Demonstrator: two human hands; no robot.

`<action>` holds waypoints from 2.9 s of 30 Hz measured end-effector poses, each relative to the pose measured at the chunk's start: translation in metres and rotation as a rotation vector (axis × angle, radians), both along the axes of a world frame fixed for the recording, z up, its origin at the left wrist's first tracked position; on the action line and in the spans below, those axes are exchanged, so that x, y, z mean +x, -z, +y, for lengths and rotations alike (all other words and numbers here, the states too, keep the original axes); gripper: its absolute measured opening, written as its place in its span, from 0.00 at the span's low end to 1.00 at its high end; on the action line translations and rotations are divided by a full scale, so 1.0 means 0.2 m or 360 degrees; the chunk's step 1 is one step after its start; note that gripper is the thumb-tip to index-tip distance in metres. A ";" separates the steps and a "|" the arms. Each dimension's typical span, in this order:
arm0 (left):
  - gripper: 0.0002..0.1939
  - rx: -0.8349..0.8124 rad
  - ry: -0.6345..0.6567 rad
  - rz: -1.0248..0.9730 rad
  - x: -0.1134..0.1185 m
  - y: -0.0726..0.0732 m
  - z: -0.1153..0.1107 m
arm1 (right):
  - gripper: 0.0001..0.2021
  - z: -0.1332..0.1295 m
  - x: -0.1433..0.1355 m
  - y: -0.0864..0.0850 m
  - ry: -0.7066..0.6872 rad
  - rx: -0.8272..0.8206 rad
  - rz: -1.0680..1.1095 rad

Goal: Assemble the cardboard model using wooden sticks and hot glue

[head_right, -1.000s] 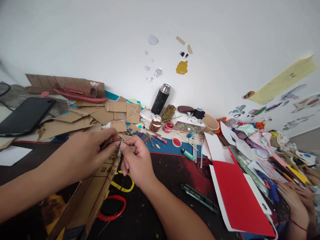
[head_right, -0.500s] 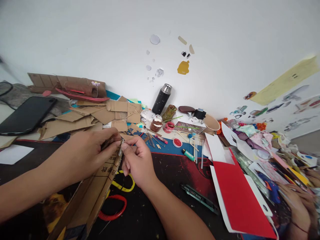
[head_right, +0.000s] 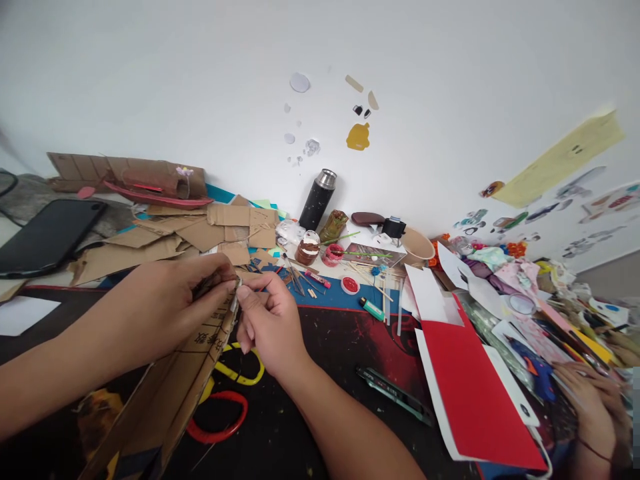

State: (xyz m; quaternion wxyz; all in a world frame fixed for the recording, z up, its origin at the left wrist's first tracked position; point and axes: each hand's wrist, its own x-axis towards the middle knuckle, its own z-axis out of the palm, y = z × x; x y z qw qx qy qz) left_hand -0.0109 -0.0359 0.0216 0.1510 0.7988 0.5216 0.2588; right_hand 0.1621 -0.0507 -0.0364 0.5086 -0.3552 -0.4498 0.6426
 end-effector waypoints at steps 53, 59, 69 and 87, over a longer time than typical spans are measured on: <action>0.19 -0.0168 -0.0057 0.0029 0.09 -0.08 0.07 | 0.20 0.08 0.06 -0.04 0.0072 0.0050 0.0001; 0.17 -0.0147 -0.0044 0.0024 0.09 -0.08 0.07 | 0.20 0.07 0.06 -0.04 0.0083 0.0064 -0.0002; 0.16 -0.0063 -0.0039 -0.0035 0.09 -0.06 0.07 | 0.22 0.07 0.05 -0.04 0.0084 0.0054 -0.0001; 0.15 -0.0039 -0.0027 -0.0040 0.09 -0.06 0.07 | 0.20 0.06 0.05 -0.04 0.0093 0.0058 -0.0012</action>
